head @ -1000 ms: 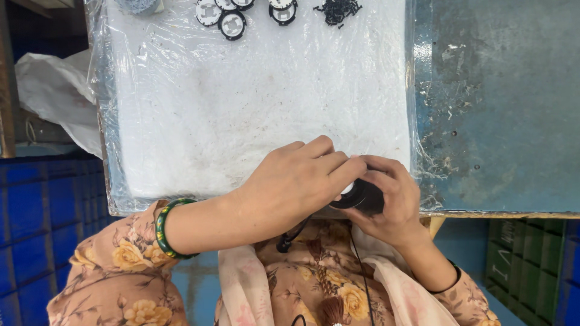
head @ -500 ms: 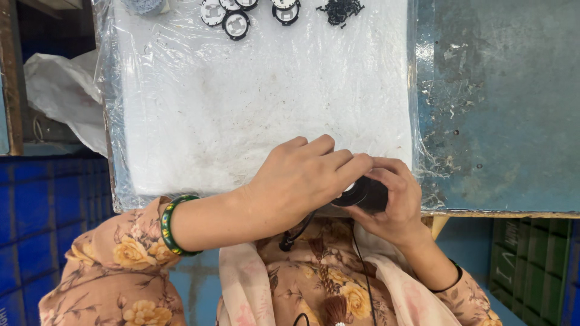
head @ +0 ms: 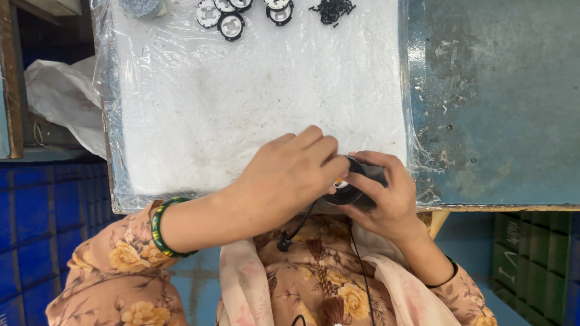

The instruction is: The person assembles LED light fixtures by hand. They place a circular LED module into a black heat sink, apply thermal paste, and secure the cover with screws, repeating the process for multiple units.

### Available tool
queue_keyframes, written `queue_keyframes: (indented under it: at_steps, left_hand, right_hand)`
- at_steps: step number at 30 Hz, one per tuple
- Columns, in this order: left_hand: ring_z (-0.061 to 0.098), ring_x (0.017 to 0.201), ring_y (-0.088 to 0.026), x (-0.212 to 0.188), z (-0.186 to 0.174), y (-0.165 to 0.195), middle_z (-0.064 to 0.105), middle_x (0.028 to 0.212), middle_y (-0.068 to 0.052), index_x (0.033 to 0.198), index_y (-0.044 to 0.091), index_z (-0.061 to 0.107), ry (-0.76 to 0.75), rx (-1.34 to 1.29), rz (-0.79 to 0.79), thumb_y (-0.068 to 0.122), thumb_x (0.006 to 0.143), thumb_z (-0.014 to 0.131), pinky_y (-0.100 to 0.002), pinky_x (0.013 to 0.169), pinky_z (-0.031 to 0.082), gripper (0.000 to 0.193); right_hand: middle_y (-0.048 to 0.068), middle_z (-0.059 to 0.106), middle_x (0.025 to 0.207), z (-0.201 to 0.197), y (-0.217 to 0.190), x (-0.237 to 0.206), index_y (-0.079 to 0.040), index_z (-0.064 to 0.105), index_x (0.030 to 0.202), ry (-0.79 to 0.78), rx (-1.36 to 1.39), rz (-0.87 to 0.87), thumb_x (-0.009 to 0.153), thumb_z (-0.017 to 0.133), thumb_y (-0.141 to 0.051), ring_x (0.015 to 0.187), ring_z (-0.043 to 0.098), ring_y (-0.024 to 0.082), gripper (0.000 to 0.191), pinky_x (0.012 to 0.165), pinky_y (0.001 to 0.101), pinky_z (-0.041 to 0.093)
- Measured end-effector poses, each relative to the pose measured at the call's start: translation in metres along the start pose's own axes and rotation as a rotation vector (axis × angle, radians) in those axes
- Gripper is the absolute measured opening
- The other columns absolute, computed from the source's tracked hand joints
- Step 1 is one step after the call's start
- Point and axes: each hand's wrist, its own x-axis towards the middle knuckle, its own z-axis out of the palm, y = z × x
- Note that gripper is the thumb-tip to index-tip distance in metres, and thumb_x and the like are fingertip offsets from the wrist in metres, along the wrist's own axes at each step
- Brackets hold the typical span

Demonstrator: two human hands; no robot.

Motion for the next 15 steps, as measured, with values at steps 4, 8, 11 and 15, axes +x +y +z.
queue_keyframes:
  at_steps: [4, 8, 11, 15]
  left_hand:
    - [0.059, 0.097, -0.024, 0.0015, -0.003, -0.0001, 0.059, 0.097, -0.005, 0.089, 0.01, 0.065, -0.011, 0.078, -0.01, 0.017, 0.081, 0.068, -0.037, 0.072, 0.051, 0.012]
    - [0.059, 0.098, -0.024, 0.0037, -0.003, 0.0035, 0.059, 0.095, -0.005, 0.087, 0.01, 0.067, -0.052, 0.091, -0.034, 0.016, 0.078, 0.068, -0.037, 0.069, 0.051, 0.01]
    - [0.06, 0.097, -0.025, 0.0056, -0.0035, 0.0056, 0.059, 0.094, -0.006, 0.086, 0.01, 0.068, -0.07, 0.105, -0.026, 0.016, 0.075, 0.069, -0.038, 0.068, 0.051, 0.013]
    - [0.06, 0.096, -0.025, 0.0073, -0.0023, 0.0087, 0.06, 0.093, -0.007, 0.087, 0.008, 0.068, -0.087, 0.126, -0.001, 0.015, 0.072, 0.07, -0.037, 0.067, 0.049, 0.016]
  right_hand:
    - [0.019, 0.062, 0.124, -0.0023, -0.0028, 0.0014, -0.014, 0.07, 0.115, -0.028, -0.049, 0.015, 0.058, 0.091, -0.019, 0.109, 0.065, 0.037, 0.06, 0.088, 0.0429, 0.056]
    - [0.02, 0.062, 0.124, -0.0004, -0.0028, 0.0022, -0.012, 0.067, 0.116, -0.006, -0.04, 0.0, 0.062, 0.091, -0.018, 0.109, 0.066, 0.037, 0.06, 0.089, 0.0427, 0.057]
    - [0.019, 0.063, 0.125, 0.0017, -0.002, 0.0025, -0.007, 0.054, 0.125, 0.034, 0.022, 0.002, 0.07, 0.092, -0.022, 0.111, 0.066, 0.036, 0.069, 0.09, 0.0434, 0.057]
    - [0.021, 0.064, 0.123, 0.0025, -0.0013, 0.0025, -0.006, 0.042, 0.131, 0.041, 0.038, -0.004, 0.071, 0.093, -0.023, 0.11, 0.066, 0.037, 0.08, 0.089, 0.0446, 0.057]
